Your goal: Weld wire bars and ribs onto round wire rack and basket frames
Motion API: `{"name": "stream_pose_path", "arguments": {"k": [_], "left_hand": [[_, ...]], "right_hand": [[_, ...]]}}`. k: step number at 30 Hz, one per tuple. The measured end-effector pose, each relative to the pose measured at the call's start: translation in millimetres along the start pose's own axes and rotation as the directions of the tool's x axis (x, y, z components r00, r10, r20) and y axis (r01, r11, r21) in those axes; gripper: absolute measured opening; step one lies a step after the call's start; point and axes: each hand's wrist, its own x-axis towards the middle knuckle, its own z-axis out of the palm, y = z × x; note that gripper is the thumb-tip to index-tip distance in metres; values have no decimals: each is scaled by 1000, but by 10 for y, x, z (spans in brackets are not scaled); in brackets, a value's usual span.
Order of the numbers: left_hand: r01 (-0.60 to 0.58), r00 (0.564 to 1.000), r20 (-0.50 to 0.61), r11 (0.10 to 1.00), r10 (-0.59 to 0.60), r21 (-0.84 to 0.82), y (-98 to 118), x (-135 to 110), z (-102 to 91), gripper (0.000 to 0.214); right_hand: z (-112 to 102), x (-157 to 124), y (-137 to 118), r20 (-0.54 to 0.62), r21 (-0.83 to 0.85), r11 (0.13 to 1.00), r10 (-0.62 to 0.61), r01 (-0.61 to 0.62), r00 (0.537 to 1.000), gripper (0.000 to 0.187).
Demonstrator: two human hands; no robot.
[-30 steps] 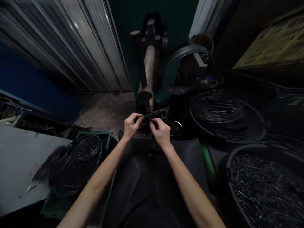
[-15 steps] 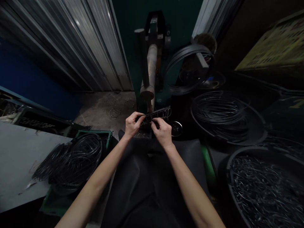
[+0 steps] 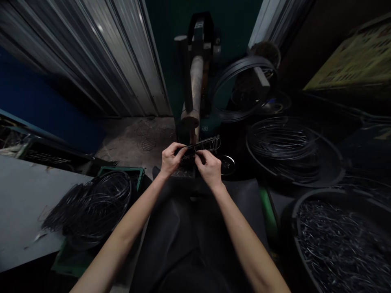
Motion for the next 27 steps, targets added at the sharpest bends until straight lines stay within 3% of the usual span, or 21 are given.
{"name": "stream_pose_path", "arguments": {"k": [16,21,24,27], "left_hand": [[35,999,11,999,-35,2,-26,29,0,22],[50,996,73,999,-51,12,-20,90,-37,19],[76,995,66,996,-79,49,18,100,-85,13],[95,995,10,995,-96,32,-142,83,-106,30]], "right_hand": [[2,9,0,-8,21,999,-26,26,1000,11],[52,42,-72,0,52,999,8,-8,1000,13],[-63,-18,-169,33,7,999,45,-45,998,18],[-434,-240,-10,-3,-115,984,137,-137,991,24]]}}
